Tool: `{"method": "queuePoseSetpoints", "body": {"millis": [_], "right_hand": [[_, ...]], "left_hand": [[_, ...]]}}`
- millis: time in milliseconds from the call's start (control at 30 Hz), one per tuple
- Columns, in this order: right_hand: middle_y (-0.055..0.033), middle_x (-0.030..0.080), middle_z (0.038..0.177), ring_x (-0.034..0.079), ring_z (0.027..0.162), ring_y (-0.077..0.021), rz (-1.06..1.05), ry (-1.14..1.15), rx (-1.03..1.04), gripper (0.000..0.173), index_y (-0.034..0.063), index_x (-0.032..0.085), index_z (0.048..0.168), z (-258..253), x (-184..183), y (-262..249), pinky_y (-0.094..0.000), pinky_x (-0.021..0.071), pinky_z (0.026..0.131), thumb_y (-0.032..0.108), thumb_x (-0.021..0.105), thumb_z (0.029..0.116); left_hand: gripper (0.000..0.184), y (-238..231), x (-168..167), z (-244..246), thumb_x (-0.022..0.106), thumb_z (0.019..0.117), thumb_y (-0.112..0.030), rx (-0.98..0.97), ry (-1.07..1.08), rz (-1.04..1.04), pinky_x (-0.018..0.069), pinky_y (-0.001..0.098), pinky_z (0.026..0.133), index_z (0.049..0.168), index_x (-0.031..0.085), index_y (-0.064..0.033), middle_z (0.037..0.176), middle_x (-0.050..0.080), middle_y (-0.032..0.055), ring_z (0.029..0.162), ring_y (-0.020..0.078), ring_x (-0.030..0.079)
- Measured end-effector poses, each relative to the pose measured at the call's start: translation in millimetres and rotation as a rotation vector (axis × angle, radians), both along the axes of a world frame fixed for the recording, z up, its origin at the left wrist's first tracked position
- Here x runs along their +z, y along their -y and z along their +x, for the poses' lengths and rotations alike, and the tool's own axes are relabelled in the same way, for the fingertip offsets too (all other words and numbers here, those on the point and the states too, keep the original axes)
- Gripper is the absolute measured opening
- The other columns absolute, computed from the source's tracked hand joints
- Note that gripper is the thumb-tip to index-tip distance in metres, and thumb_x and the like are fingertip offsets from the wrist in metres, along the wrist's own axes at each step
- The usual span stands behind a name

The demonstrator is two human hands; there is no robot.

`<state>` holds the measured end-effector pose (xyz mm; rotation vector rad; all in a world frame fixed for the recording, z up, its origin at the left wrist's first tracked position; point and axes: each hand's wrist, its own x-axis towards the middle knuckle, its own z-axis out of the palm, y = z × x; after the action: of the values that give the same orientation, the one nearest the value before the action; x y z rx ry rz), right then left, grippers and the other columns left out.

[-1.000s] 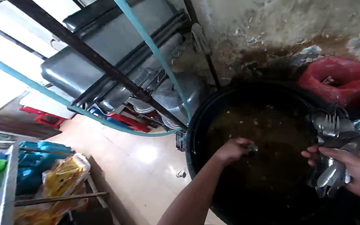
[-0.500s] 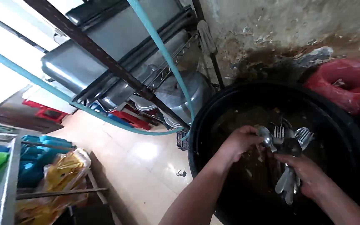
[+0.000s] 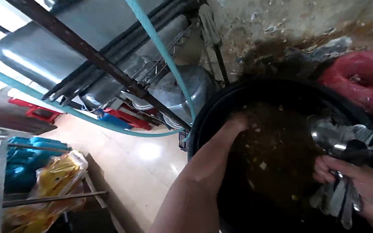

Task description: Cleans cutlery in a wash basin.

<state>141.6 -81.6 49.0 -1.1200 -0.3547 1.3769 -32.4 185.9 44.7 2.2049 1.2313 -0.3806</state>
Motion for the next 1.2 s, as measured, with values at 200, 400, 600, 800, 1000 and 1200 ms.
{"method": "queuePoseSetpoints", "body": {"millis": [200, 400, 600, 800, 1000, 1200], "right_hand": [[0.0049, 0.06, 0.062, 0.06, 0.056, -0.0079, 0.16, 0.035, 0.087, 0.003, 0.0203, 0.072, 0.083, 31, -17, 32, -0.0266, 0.0559, 0.061, 0.023, 0.071, 0.0844], [0.0066, 0.058, 0.061, 0.059, 0.056, -0.0061, 0.16, -0.053, 0.109, 0.01, 0.021, 0.072, 0.077, 37, -25, 32, -0.0237, 0.0549, 0.061, 0.029, 0.076, 0.0803], [0.0056, 0.058, 0.061, 0.06, 0.056, -0.0066, 0.133, -0.056, 0.107, 0.01, 0.0207, 0.071, 0.078, 36, -26, 30, -0.0241, 0.0564, 0.062, 0.03, 0.075, 0.0794], [0.0017, 0.06, 0.062, 0.061, 0.057, -0.0091, 0.061, -0.078, 0.035, 0.011, 0.0174, 0.069, 0.078, 33, -19, 31, -0.0256, 0.0578, 0.064, 0.018, 0.06, 0.0844], [0.0008, 0.058, 0.06, 0.06, 0.055, -0.0097, 0.058, -0.086, 0.014, 0.015, 0.0159, 0.068, 0.075, 33, -16, 32, -0.0259, 0.0575, 0.062, 0.017, 0.058, 0.0861], [0.0021, 0.059, 0.062, 0.061, 0.055, -0.0084, 0.124, -0.17, 0.006, 0.014, 0.0204, 0.073, 0.095, 35, -18, 33, -0.0276, 0.0589, 0.062, 0.021, 0.068, 0.0823]], "left_hand": [[0.045, 38, -31, -39, 0.061, 0.1002, -0.035, -0.015, -0.465, -0.027, 0.0447, 0.0671, 0.105, 0.13, 0.066, -0.002, 0.14, 0.059, 0.0226, 0.133, 0.044, 0.053], [0.056, 91, -25, -60, 0.065, 0.0953, -0.049, -0.234, -0.726, -0.213, 0.0416, 0.0698, 0.105, 0.129, 0.067, -0.0039, 0.136, 0.062, 0.0232, 0.129, 0.0443, 0.056], [0.045, 147, -16, -49, 0.064, 0.098, -0.036, -0.442, -0.852, -0.341, 0.0436, 0.072, 0.097, 0.116, 0.069, 0.0053, 0.126, 0.065, 0.0271, 0.12, 0.0463, 0.06], [0.053, 154, -20, -19, 0.069, 0.0931, -0.048, -0.45, -0.721, -0.492, 0.046, 0.0687, 0.093, 0.11, 0.073, 0.0014, 0.117, 0.069, 0.0252, 0.112, 0.0429, 0.063], [0.057, 147, -34, -19, 0.063, 0.0962, -0.052, -0.171, -0.539, -0.646, 0.0445, 0.063, 0.101, 0.128, 0.067, -0.0048, 0.13, 0.064, 0.0206, 0.121, 0.0355, 0.06], [0.049, 131, -1, -3, 0.048, 0.1091, -0.037, -0.336, -0.207, -0.629, 0.0388, 0.0607, 0.11, 0.143, 0.057, -0.0034, 0.141, 0.058, 0.024, 0.132, 0.0377, 0.054]]}}
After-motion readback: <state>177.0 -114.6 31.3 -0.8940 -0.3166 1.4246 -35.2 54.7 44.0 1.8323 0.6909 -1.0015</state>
